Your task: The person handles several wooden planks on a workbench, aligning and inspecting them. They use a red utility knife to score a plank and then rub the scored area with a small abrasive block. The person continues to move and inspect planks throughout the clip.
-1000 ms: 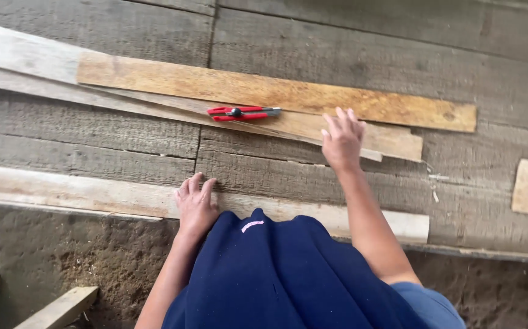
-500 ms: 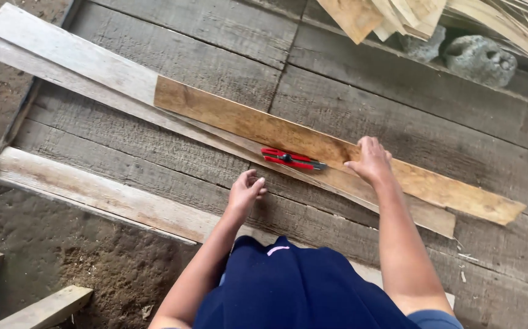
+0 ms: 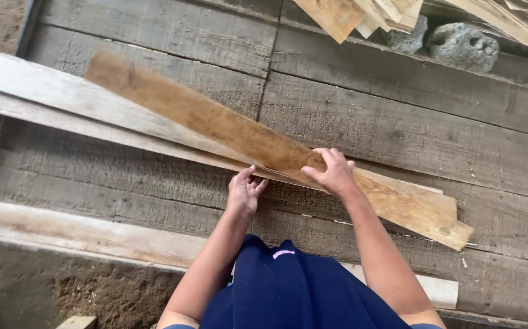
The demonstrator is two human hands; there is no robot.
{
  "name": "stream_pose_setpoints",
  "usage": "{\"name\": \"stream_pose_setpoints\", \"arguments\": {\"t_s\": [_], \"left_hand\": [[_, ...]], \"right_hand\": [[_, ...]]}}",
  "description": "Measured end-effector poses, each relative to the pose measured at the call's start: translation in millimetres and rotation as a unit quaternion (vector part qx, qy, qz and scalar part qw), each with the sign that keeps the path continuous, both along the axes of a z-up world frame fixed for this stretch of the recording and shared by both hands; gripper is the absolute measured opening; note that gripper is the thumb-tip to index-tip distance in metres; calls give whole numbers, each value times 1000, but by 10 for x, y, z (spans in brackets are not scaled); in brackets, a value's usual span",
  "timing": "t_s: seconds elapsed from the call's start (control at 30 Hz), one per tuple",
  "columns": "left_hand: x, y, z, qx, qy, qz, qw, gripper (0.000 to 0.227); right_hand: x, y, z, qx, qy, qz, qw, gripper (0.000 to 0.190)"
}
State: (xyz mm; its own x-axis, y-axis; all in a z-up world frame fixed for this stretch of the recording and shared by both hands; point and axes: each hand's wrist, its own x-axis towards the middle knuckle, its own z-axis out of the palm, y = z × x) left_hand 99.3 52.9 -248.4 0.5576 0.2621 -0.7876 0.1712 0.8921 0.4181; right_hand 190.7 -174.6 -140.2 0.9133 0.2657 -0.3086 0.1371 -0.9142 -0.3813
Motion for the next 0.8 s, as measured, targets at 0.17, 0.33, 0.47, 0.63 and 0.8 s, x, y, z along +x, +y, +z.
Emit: {"name": "stream_pose_setpoints", "arguments": {"t_s": [0.17,0.33,0.47,0.63,0.8], "left_hand": [[122,-72,-92,-21,4,-28,999,49],[198,-406,-611,12,-2,-110,994,48],[199,-829,298,7,-43,-220,975,50],[-92,-1304,286,219,-149,-504,822,29],[-232,-1039,1612,682,-268,-250,632,29]], "right_hand": [[-75,78,264,-24,75,-13,997,69],[-145,-151,134,-18,-6,-34,999,55],[-216,-400,87,-30,-163,-16,986,52],[-329,-752,581,-42,-310,-6,950,28],[-528,-1423,689,-38,-382,-24,923,32]]}}
